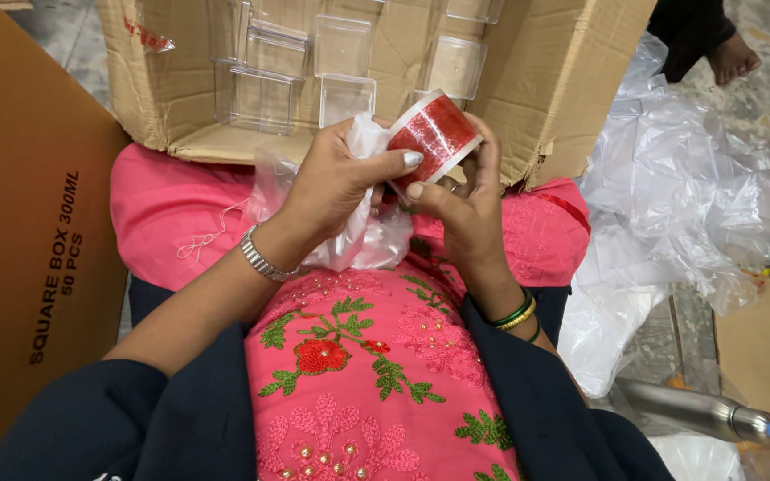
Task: The person sits on the floor in front of an open cardboard carton and packs clear plastic boxes. They place plastic boxes into the carton, wrap boxes in clear plastic bags, and use a roll of red tape during packing.
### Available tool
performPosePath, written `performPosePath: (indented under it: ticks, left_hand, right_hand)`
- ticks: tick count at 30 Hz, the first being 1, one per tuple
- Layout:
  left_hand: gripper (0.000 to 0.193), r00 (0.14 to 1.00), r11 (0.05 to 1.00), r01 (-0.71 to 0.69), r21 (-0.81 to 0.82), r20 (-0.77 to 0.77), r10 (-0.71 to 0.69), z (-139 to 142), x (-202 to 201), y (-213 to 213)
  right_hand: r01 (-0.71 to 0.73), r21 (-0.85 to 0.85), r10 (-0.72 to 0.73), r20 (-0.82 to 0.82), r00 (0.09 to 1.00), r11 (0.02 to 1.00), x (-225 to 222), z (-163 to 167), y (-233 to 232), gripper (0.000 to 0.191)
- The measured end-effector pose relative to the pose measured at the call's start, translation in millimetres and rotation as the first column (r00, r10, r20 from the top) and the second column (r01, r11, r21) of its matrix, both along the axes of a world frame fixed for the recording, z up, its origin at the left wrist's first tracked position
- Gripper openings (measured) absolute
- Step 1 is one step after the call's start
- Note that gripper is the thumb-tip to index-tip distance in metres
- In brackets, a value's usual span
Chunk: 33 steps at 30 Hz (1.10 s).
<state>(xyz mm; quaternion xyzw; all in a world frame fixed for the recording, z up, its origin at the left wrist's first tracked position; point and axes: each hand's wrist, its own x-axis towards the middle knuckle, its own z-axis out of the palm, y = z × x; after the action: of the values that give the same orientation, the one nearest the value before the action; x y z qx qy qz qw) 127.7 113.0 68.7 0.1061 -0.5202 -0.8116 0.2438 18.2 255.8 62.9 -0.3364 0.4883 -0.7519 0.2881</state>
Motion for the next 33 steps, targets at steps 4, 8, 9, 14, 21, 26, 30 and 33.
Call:
performPosePath:
  ticks: [4, 8, 9, 14, 21, 26, 30, 33]
  left_hand:
    - [0.023, 0.998, 1.000, -0.025, 0.014, 0.054, 0.024, -1.1, -0.2, -0.9]
    - [0.021, 0.998, 1.000, -0.030, -0.006, 0.053, 0.030, -2.0, 0.1, -0.7]
    - [0.021, 0.998, 1.000, -0.029, -0.004, 0.049, 0.029, -2.0, 0.0, -0.4]
    - [0.021, 0.999, 1.000, -0.008, -0.004, 0.034, 0.008, 0.0, 0.6, 0.0]
    - [0.020, 0.998, 0.999, -0.041, -0.004, 0.041, 0.041, 2.3, 0.6, 0.2]
    - [0.020, 0.996, 0.998, -0.042, -0.045, 0.073, 0.046, 2.0, -0.1, 0.1]
    - [0.020, 0.994, 0.998, -0.040, -0.042, 0.095, 0.044, 2.4, -0.3, 0.2]
    - [0.018, 0.999, 0.998, 0.018, -0.059, 0.040, -0.016, 2.8, -0.2, 0.1]
  right_hand:
    - [0.035, 0.033, -0.032, -0.078, 0.996, 0.999, 4.7, 1.5, 1.5, 0.089]
    - [0.037, 0.020, -0.035, -0.110, 0.993, 0.999, 6.0, 1.2, 1.1, 0.089]
    - [0.027, 0.011, -0.026, -0.083, 0.996, 1.000, 5.6, 0.8, 1.0, 0.088]
    - [0.009, -0.001, -0.009, -0.001, 1.000, 1.000, 0.6, -2.1, 0.9, 0.088]
    - [0.051, 0.007, -0.050, -0.095, 0.994, 0.999, 0.9, -5.1, 2.2, 0.090]
    - [0.039, 0.006, -0.038, -0.104, 0.994, 0.999, 2.0, -6.1, 3.6, 0.091]
    - [0.027, -0.021, -0.029, -0.108, 0.994, 0.999, 2.1, -6.5, 2.0, 0.092]
    - [-0.019, -0.033, 0.020, 0.039, 0.999, 0.999, -1.9, -1.6, 1.0, 0.093]
